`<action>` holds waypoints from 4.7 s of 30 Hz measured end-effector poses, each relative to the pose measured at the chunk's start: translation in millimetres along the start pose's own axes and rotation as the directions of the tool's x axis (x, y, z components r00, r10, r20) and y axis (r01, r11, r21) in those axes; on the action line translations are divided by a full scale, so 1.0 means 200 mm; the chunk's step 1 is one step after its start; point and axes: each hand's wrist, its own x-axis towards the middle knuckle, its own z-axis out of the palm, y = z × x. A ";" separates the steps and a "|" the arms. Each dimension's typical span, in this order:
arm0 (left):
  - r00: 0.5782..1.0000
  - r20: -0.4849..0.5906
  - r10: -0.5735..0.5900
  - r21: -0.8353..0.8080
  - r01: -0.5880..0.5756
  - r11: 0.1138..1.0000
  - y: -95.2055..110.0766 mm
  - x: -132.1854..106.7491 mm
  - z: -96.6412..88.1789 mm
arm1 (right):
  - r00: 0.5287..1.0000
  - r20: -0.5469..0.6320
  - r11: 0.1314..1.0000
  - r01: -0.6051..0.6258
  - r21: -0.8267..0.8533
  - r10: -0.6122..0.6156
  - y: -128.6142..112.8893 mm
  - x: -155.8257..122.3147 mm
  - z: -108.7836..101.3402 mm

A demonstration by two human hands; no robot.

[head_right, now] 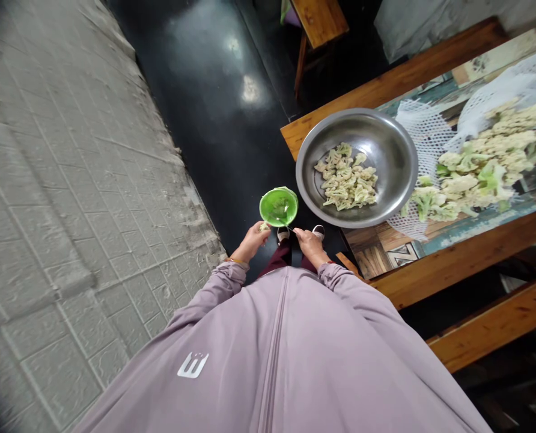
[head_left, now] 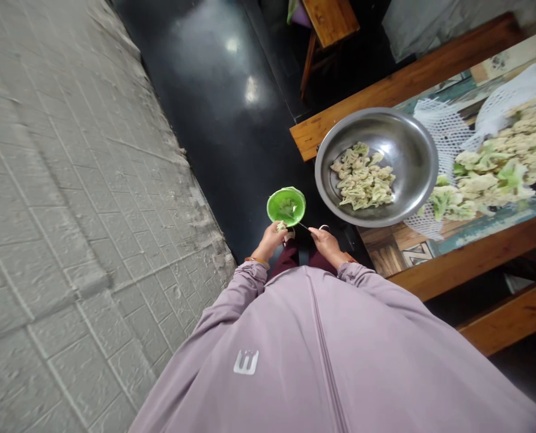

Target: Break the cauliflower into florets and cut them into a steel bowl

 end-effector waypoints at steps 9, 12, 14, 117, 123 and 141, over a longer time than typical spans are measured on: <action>0.947 0.244 0.207 -0.293 -0.132 0.947 0.30 -0.22 0.02 | 0.984 -0.172 0.865 0.042 0.500 0.052 -0.10 -0.09 -0.25; 0.915 0.314 0.253 -0.364 -0.131 0.922 0.45 -0.28 0.11 | 0.964 -0.240 0.806 0.047 0.590 0.119 -0.14 -0.14 -0.40; 0.888 0.355 0.292 -0.393 -0.142 0.909 0.54 -0.30 0.19 | 0.941 -0.276 0.772 0.027 0.635 0.194 -0.14 -0.17 -0.51; 0.860 0.268 0.434 -0.165 -0.403 0.900 1.06 -0.26 1.44 | 0.884 -0.436 0.730 0.185 0.658 0.169 0.47 -0.42 -1.51; 0.848 0.274 0.453 -0.124 -0.436 0.891 1.05 -0.25 1.41 | 0.900 -0.407 0.737 0.169 0.654 0.155 0.48 -0.42 -1.50; 0.841 0.216 0.497 -0.067 -0.495 0.867 0.99 -0.30 1.40 | 0.902 -0.407 0.770 0.156 0.619 0.145 0.45 -0.38 -1.44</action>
